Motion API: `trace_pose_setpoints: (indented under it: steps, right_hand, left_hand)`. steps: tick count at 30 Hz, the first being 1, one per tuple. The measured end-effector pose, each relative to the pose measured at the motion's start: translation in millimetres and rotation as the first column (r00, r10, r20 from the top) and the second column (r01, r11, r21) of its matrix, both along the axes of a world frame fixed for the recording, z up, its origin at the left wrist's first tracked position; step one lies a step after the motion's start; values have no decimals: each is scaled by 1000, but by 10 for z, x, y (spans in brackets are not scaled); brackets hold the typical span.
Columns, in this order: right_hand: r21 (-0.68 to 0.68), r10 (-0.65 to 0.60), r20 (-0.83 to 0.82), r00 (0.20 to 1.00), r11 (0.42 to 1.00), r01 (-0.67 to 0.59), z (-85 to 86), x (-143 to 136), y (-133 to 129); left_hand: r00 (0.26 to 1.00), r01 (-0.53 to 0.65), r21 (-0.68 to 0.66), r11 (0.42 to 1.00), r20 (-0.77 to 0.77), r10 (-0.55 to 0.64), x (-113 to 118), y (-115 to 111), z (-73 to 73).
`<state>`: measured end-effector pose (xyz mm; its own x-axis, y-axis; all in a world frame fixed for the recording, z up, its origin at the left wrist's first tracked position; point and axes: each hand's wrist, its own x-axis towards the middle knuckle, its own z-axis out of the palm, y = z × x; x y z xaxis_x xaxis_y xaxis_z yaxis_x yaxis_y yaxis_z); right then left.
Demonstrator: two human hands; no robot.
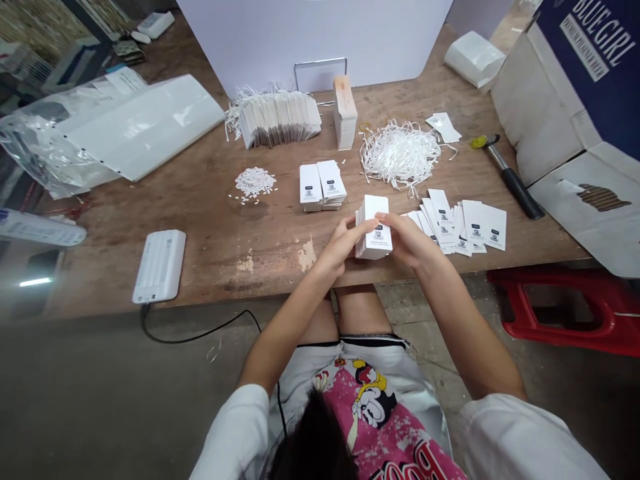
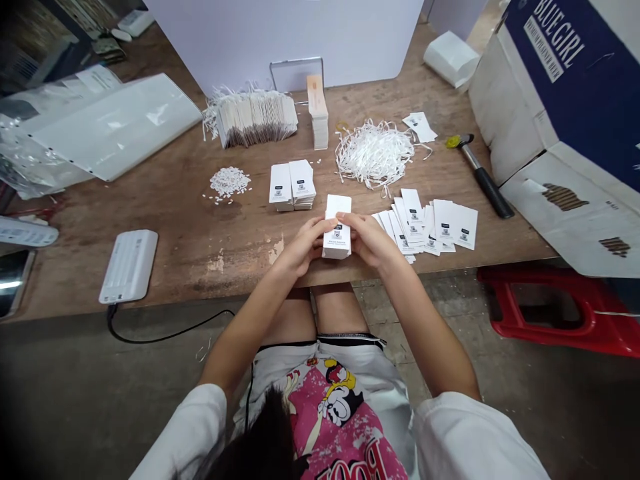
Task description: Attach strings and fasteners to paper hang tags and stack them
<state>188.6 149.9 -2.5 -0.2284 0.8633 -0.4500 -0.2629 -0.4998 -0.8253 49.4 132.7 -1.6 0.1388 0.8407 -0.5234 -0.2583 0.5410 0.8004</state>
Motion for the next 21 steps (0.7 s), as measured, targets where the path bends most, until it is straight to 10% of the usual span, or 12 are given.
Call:
trace_pose_setpoints:
  steps: [9,21]
  right_hand:
    - [-148,195,19,981,970,-190,132,-28,75]
    - [-70,373,74,925,927,-369,328,-85,177]
  left_hand:
    - [947,317,-166,934,109,-302,-206,179,220]
    - [964,264,-96,960,46,-261,-282,251,375]
